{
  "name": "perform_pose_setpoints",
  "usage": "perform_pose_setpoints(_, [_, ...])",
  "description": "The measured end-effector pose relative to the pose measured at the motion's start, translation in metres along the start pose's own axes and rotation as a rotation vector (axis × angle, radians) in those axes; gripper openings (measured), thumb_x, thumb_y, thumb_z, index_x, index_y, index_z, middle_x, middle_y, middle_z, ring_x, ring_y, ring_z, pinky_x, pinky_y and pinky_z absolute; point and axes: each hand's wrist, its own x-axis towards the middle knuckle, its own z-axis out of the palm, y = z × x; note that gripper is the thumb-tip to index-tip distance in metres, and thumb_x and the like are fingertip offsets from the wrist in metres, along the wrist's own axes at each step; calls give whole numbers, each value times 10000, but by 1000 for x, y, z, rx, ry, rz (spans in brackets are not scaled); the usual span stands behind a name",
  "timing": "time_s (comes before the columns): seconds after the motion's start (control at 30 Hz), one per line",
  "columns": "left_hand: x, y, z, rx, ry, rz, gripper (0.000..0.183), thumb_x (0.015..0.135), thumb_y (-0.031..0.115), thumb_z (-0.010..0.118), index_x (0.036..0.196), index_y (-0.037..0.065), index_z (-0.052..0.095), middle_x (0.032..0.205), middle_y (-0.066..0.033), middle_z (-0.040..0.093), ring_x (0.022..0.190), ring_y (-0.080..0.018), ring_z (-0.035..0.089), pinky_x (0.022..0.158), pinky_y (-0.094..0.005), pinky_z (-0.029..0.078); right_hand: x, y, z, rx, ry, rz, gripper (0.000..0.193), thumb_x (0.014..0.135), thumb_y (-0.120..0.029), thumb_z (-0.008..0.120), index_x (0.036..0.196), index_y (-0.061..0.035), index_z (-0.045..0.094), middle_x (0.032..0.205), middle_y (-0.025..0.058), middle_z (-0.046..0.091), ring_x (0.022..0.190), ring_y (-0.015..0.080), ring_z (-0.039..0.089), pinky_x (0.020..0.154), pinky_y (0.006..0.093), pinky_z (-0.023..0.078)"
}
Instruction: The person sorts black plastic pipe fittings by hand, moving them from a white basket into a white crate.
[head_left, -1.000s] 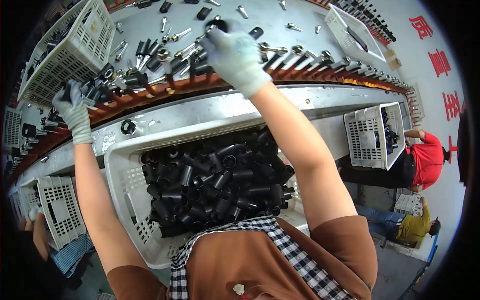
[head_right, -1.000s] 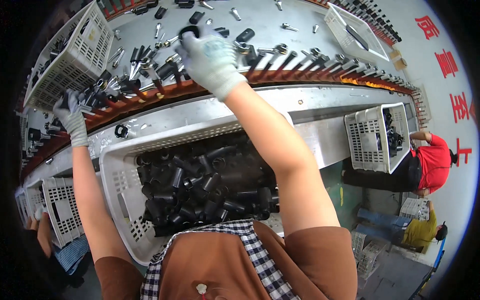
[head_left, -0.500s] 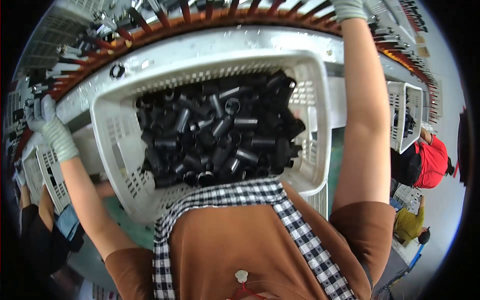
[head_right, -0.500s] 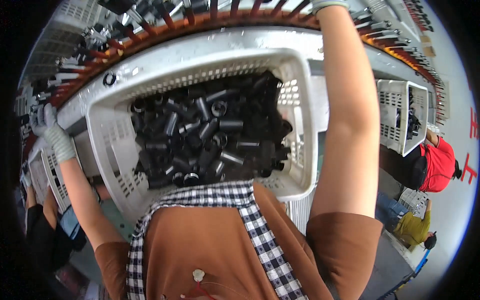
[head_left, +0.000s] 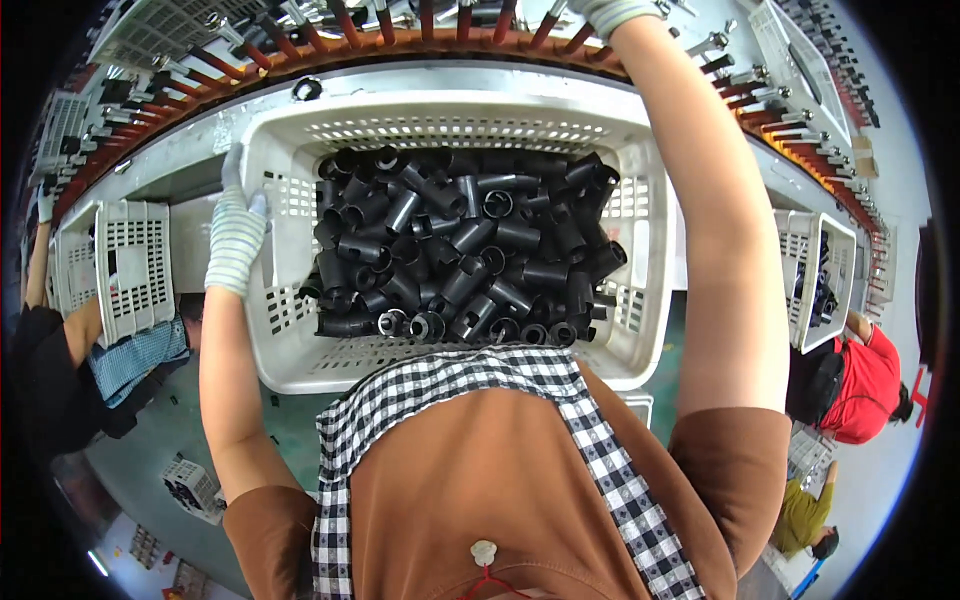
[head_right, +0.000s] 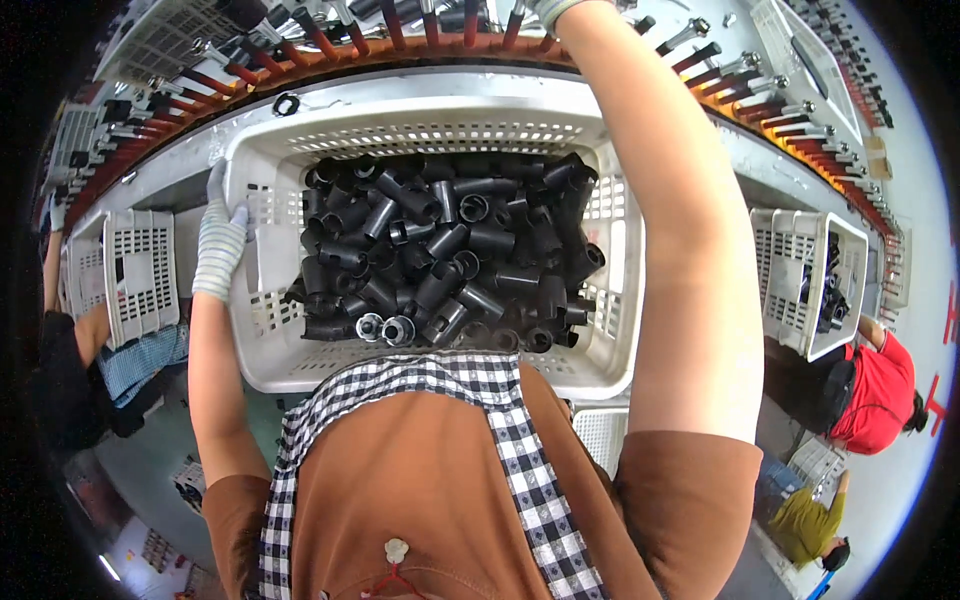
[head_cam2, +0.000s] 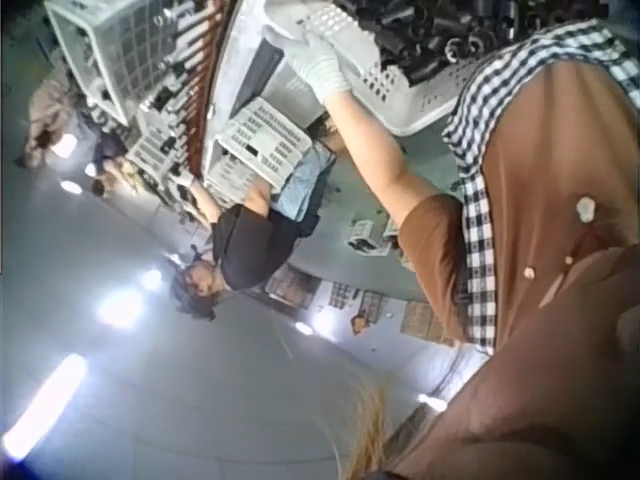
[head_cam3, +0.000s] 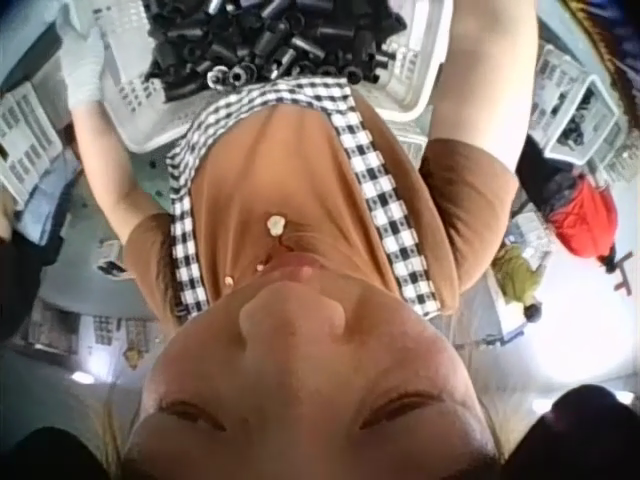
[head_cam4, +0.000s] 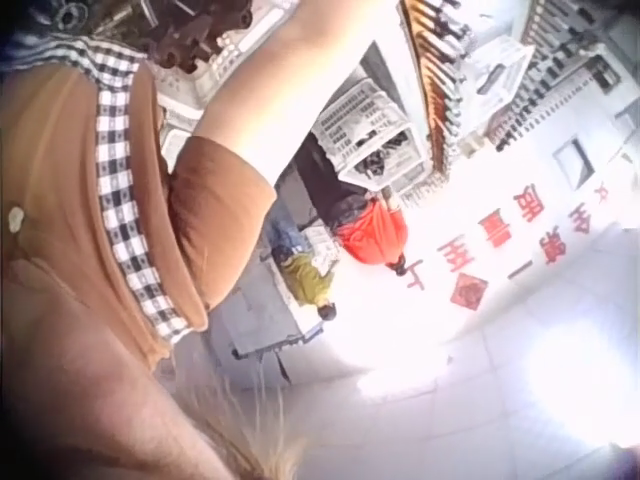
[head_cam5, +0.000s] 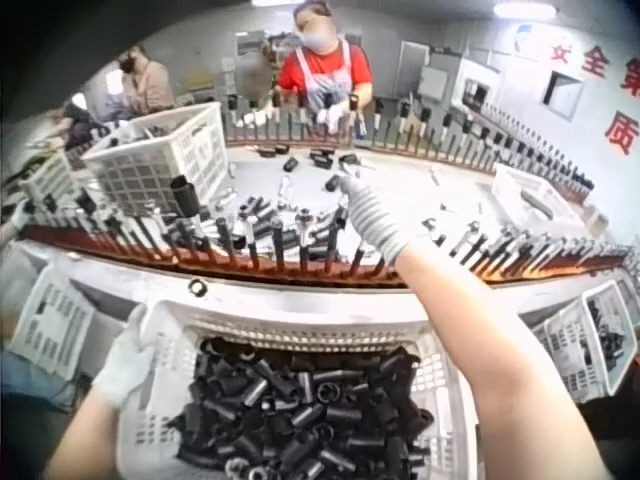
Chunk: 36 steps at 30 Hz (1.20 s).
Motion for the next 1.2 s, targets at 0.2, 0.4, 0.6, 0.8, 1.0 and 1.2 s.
perform_pose_setpoints(0.2, [25, 5, 26, 57, 60, 101, 702, 852, 36, 508, 1451, 230, 199, 1095, -313, 571, 989, -468, 568, 838, -508, 434, 26, 29, 24, -300, -201, -176, 352, 794, -239, 653, 1113, -111, 577, 1067, 191, 583, 1044, 359, 543, 911, 443, 407])
perform_pose_setpoints(0.4, [50, -14, 44, 120, 103, 260, 673, 848, 62, 501, 1443, 200, 219, 1042, -304, 587, 984, -461, 562, 849, -516, 434, -78, -21, -56, -269, -15, -238, 632, 728, -259, 776, 1273, -91, 503, 1319, 208, 449, 1235, 354, 410, 1025, 428, 339])
perform_pose_setpoints(0.6, [47, 2, 45, 148, 24, 166, 716, 824, -4, 484, 1457, 183, 206, 1139, -306, 557, 1053, -456, 544, 911, -470, 433, -256, 27, -218, -221, -231, 738, 713, 794, -203, 696, 1384, 14, 359, 1339, 197, 456, 1218, 298, 451, 1040, 386, 349])
perform_pose_setpoints(0.8, [38, 2, 57, 161, 53, 263, 633, 868, 142, 499, 1434, 108, 219, 943, -316, 600, 880, -447, 609, 789, -510, 466, -332, -22, -241, 762, -116, 1318, 670, 824, -355, 653, 1357, -20, 420, 1190, 93, 563, 1059, 219, 556, 943, 353, 441])
perform_pose_setpoints(1.0, [90, -25, 65, 45, 88, 433, 556, 862, 104, 478, 1397, 83, 330, 1026, -280, 615, 906, -424, 623, 831, -490, 467, -241, -74, -217, 595, -182, 1326, 568, 723, -234, 680, 1235, -38, 530, 951, 39, 609, 824, 139, 577, 779, 267, 484])
perform_pose_setpoints(1.2, [103, -120, 27, -418, 73, 278, 612, 860, 8, 504, 1415, 187, 317, 1082, -185, 606, 896, -270, 637, 591, -330, 565, -161, -211, -189, 533, -117, 1098, 643, 714, -185, 696, 1286, 9, 478, 1005, 57, 603, 868, 129, 565, 799, 242, 454])
